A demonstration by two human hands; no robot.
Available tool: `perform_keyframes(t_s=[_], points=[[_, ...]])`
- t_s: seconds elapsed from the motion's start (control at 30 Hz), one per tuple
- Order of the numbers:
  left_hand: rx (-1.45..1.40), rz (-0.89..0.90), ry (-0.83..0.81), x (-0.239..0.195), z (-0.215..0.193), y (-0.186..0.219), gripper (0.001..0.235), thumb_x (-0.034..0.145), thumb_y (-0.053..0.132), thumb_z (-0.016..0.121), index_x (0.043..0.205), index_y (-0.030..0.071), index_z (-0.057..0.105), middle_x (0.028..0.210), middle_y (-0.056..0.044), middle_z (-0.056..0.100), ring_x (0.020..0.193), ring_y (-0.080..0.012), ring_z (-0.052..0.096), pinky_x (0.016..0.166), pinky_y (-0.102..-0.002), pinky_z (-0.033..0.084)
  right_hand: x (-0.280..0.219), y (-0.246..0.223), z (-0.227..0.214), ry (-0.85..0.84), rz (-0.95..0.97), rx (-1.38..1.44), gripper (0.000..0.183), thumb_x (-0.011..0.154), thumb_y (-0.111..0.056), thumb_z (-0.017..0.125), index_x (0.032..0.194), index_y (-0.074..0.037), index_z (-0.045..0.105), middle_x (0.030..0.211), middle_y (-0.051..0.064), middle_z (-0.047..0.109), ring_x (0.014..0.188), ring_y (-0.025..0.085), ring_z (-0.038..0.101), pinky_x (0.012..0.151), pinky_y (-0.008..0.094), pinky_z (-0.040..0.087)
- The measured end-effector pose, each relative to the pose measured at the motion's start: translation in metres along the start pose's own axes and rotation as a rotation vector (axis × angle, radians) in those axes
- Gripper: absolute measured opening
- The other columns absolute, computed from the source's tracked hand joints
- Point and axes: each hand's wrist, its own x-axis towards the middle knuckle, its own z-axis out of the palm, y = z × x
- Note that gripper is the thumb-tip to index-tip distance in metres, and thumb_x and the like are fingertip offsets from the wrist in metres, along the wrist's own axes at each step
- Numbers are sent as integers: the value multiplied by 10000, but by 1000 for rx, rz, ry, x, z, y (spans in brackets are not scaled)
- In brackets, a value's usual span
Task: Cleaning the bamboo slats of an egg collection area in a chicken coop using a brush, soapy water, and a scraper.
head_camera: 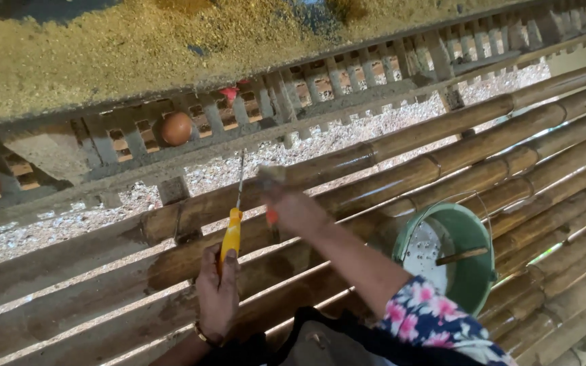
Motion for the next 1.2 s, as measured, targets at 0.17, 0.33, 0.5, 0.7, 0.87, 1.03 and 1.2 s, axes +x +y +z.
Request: perform_keyframes(t_s=[0.17, 0.33, 0.5, 0.7, 0.87, 1.03, 1.2], points=[[-14, -39, -16, 2, -6, -3, 349, 908, 333, 461, 1108, 54, 528, 777, -47, 590, 616, -124, 548, 512, -254, 505, 9, 150, 4, -39, 336, -591, 154, 811, -66, 647, 959, -101, 671, 954, 139, 578, 744, 261, 641, 625, 383, 585], [59, -59, -22, 0, 4, 4, 423, 877, 436, 445, 1078, 77, 545, 766, -40, 586, 648, -144, 578, 572, -289, 480, 15, 122, 40, -85, 199, -528, 223, 785, -53, 636, 932, -188, 737, 803, 76, 708, 717, 270, 680, 692, 366, 546], [21, -11, -34, 0, 6, 2, 344, 899, 353, 474, 1077, 71, 556, 801, -37, 595, 658, -118, 532, 612, -266, 479, 13, 137, 41, -86, 328, -878, 128, 749, -79, 620, 838, -114, 705, 801, 171, 680, 876, 367, 644, 864, 499, 510], [30, -58, 32, 7, 6, -16, 357, 898, 380, 482, 1058, 70, 559, 742, -38, 586, 658, -136, 542, 626, -284, 460, 10, 167, 110, 436, 732, -377, 116, 789, -25, 550, 817, -75, 650, 654, 105, 656, 558, 315, 623, 458, 435, 511], [34, -8, -1, 10, 11, -6, 330, 922, 354, 456, 1054, 63, 537, 690, -27, 565, 595, -129, 527, 554, -274, 447, -41, 46, 53, 984, 186, -37, 231, 840, -51, 566, 1069, -22, 578, 1013, 212, 517, 717, 328, 561, 605, 410, 481], [99, -17, -23, 11, 16, -1, 251, 948, 325, 443, 956, 88, 527, 681, -11, 526, 559, -112, 453, 513, -278, 385, -29, 82, 67, 1266, 407, 76, 193, 854, 13, 575, 1040, -28, 605, 979, 166, 468, 755, 326, 579, 744, 403, 501], [44, -6, -31, 8, 17, -6, 250, 942, 304, 456, 995, 69, 521, 646, -20, 542, 515, -96, 456, 443, -244, 374, -50, 36, 88, 1201, 325, 255, 174, 832, -43, 595, 987, -102, 646, 1023, 103, 562, 858, 244, 625, 721, 323, 520]])
